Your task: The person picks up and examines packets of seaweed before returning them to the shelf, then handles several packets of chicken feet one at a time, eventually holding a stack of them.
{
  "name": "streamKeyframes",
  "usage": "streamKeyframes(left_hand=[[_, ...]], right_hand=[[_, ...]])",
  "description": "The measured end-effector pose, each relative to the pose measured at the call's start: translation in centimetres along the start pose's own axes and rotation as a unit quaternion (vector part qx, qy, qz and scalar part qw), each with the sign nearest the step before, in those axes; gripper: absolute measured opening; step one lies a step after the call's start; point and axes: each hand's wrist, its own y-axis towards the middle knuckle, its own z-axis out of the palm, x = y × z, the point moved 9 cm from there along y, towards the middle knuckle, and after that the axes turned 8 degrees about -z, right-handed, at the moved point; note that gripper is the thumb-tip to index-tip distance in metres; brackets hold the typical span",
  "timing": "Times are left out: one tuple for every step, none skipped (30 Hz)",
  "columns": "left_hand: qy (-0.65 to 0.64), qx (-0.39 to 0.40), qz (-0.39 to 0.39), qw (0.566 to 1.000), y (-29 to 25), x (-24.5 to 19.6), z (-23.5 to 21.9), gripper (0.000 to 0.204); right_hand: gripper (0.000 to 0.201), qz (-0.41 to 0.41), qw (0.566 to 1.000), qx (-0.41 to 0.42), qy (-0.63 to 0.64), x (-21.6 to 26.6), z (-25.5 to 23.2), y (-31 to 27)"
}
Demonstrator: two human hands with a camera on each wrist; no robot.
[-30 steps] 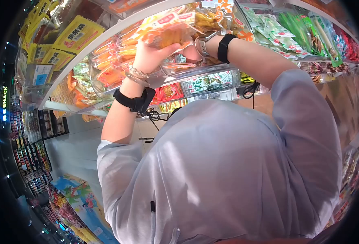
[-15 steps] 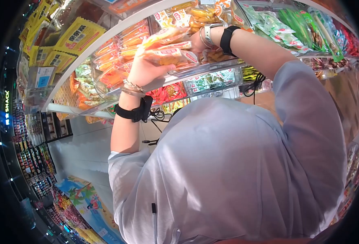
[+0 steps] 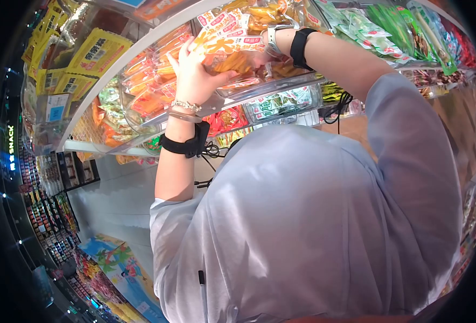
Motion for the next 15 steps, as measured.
streamKeyframes(left_hand=[[0.037, 0.006, -0.016, 0.999, -0.2, 0.1, 0.1, 0.056], [0.037, 0.005, -0.019, 0.999, -0.5, 0.2, 0.0, 0.056], [0.068, 0.016, -0.026, 0.997, -0.8, 0.5, 0.3, 0.059], [0.099, 0.027, -0.033, 0.994, -1.0, 0.8, 0.6, 0.061], [0.099, 0.026, -0.035, 0.994, -1.2, 1.0, 0.7, 0.061], [0.095, 0.003, -0.035, 0.995, -1.3, 1.2, 0.5, 0.064], [0.089, -0.02, -0.036, 0.995, -1.3, 1.3, 0.1, 0.067], [0.082, -0.024, -0.039, 0.996, -1.5, 1.3, -0.1, 0.067], [0.081, -0.022, -0.057, 0.995, -1.6, 1.4, -0.4, 0.069], [0.081, -0.02, -0.073, 0.994, -1.4, 1.4, -0.3, 0.072], [0.072, -0.023, -0.074, 0.994, -1.3, 1.4, -0.2, 0.072], [0.092, -0.018, -0.08, 0.992, -1.5, 1.6, 0.0, 0.072], [0.113, -0.014, -0.086, 0.99, -1.8, 1.8, 0.0, 0.073], [0.1, -0.017, -0.101, 0.99, -1.8, 2.1, 0.0, 0.072], [0.087, -0.02, -0.116, 0.989, -1.8, 2.3, 0.0, 0.071]], right_hand=[[0.029, -0.001, 1.0, 0.002, -0.003, -0.2, 0.2, 0.8], [0.031, 0.019, 1.0, 0.015, -0.013, -1.1, 0.5, 2.3], [0.037, 0.038, 0.999, 0.027, -0.024, -1.8, 0.8, 3.7], [0.037, 0.037, 0.999, 0.028, -0.027, -2.1, 1.0, 5.1], [0.035, -0.033, 0.993, 0.048, -0.103, -1.1, 1.4, 6.4], [0.033, -0.101, 0.976, 0.07, -0.178, 0.4, 1.8, 6.5], [0.033, -0.1, 0.975, 0.072, -0.183, 0.7, 1.9, 6.6], [0.031, -0.13, 0.972, 0.055, -0.188, 1.5, 1.8, 6.6], [0.03, -0.154, 0.968, 0.039, -0.197, 1.7, 1.6, 5.6], [0.031, -0.108, 0.991, -0.054, -0.059, 1.3, -0.5, 2.1], [0.035, -0.167, 0.985, -0.032, -0.015, 0.0, 0.3, 4.3], [0.032, -0.146, 0.988, 0.012, -0.05, 0.8, 0.1, 2.8], [0.029, -0.126, 0.987, 0.056, -0.085, 1.9, -0.2, 1.4], [0.029, -0.126, 0.986, 0.058, -0.089, 1.5, 0.3, 3.0], [0.029, -0.072, 0.996, 0.04, -0.028, -0.4, 0.9, 5.7]])
